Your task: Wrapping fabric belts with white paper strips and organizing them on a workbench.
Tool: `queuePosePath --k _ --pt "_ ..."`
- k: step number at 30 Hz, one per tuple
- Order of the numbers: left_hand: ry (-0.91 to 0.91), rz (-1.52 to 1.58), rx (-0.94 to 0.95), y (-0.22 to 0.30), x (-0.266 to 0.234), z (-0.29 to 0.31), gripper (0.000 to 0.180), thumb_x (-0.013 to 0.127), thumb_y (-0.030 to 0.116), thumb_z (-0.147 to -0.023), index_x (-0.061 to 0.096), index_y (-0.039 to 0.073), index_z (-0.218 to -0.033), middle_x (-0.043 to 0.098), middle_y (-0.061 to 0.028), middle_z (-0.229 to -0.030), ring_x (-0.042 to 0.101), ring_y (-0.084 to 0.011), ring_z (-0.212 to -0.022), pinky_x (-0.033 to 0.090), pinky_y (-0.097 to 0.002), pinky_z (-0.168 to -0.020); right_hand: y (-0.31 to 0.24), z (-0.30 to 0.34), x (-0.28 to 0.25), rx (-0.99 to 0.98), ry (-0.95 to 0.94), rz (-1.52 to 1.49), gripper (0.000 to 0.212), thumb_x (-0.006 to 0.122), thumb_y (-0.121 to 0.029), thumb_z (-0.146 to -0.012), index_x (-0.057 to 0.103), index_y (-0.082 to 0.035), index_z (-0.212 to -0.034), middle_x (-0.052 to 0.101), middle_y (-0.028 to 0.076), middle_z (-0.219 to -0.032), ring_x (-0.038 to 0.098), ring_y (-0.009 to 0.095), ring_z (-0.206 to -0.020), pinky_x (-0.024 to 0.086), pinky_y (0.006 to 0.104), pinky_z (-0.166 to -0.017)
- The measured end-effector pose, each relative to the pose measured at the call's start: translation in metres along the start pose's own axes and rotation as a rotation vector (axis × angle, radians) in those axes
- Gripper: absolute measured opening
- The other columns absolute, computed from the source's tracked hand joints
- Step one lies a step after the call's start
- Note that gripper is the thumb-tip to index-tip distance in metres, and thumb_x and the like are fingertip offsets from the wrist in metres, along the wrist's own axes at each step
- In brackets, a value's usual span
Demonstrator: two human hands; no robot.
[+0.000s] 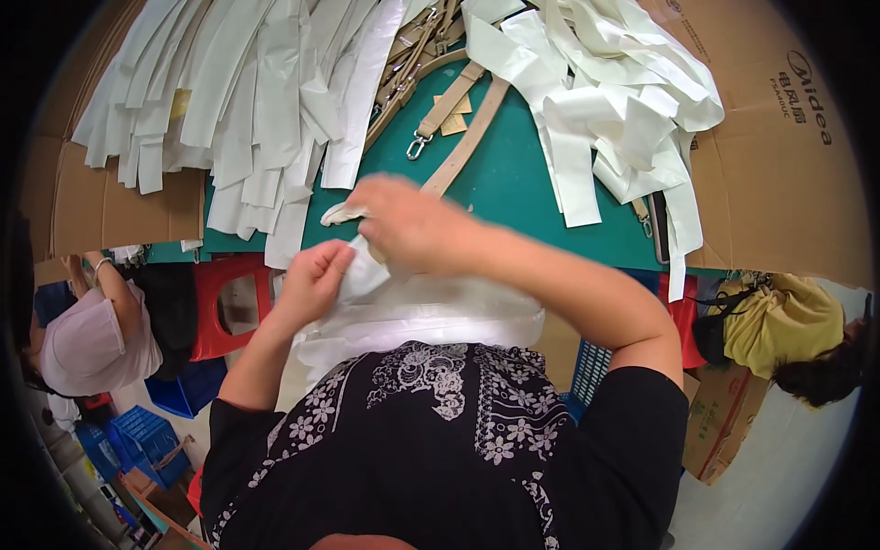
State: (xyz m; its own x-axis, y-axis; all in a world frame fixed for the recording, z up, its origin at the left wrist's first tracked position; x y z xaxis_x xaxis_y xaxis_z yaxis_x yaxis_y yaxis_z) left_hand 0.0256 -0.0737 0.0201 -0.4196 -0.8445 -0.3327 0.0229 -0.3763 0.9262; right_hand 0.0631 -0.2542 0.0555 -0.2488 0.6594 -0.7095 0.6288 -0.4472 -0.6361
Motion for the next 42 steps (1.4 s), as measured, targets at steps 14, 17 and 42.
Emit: queuePosePath --k 14,17,42 --pt "0.103 0.108 -0.064 -0.011 -0.022 0.013 0.026 0.052 0.021 -0.093 0.064 0.001 -0.105 0.052 0.0056 -0.066 0.042 -0.0042 -0.063 0.038 -0.0221 -0.056 -0.018 -0.023 -0.093 -0.229 -0.353 0.32 0.02 0.06 -0.03 -0.084 0.054 -0.012 -0.079 0.05 0.002 -0.067 0.052 0.022 -0.071 0.038 0.0362 -0.08" --pt "-0.015 0.192 -0.013 -0.009 -0.014 0.001 0.027 0.051 0.02 -0.094 0.063 0.004 -0.111 0.052 0.0069 -0.068 0.042 -0.0038 -0.064 0.038 -0.0206 -0.059 -0.031 -0.024 -0.093 -0.243 -0.343 0.331 0.018 0.062 -0.03 -0.081 0.056 -0.013 -0.078 0.05 0.001 -0.067 0.051 0.021 -0.069 0.037 0.0328 -0.07" --pt "-0.022 -0.335 0.371 0.034 -0.007 -0.003 0.021 0.056 0.015 -0.089 0.065 0.01 -0.107 0.066 -0.0113 -0.086 0.063 -0.0227 -0.066 0.048 -0.0294 -0.058 -0.016 -0.004 -0.064 -0.114 -0.294 0.354 0.016 0.063 -0.026 -0.079 0.06 -0.011 -0.076 0.056 0.0 -0.066 0.056 0.019 -0.064 0.039 0.0321 -0.064"
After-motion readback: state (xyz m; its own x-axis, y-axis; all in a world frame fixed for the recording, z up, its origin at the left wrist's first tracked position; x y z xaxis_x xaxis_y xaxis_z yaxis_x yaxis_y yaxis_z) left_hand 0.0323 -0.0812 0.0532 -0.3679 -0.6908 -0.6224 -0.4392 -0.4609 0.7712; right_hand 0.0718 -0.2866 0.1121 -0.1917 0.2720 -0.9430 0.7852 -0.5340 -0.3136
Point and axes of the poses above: each hand's wrist, its own z-axis away from the middle knuckle, its own x-axis out of the palm, y = z × x, the point moved 3 cm from there along -z, towards the middle knuckle
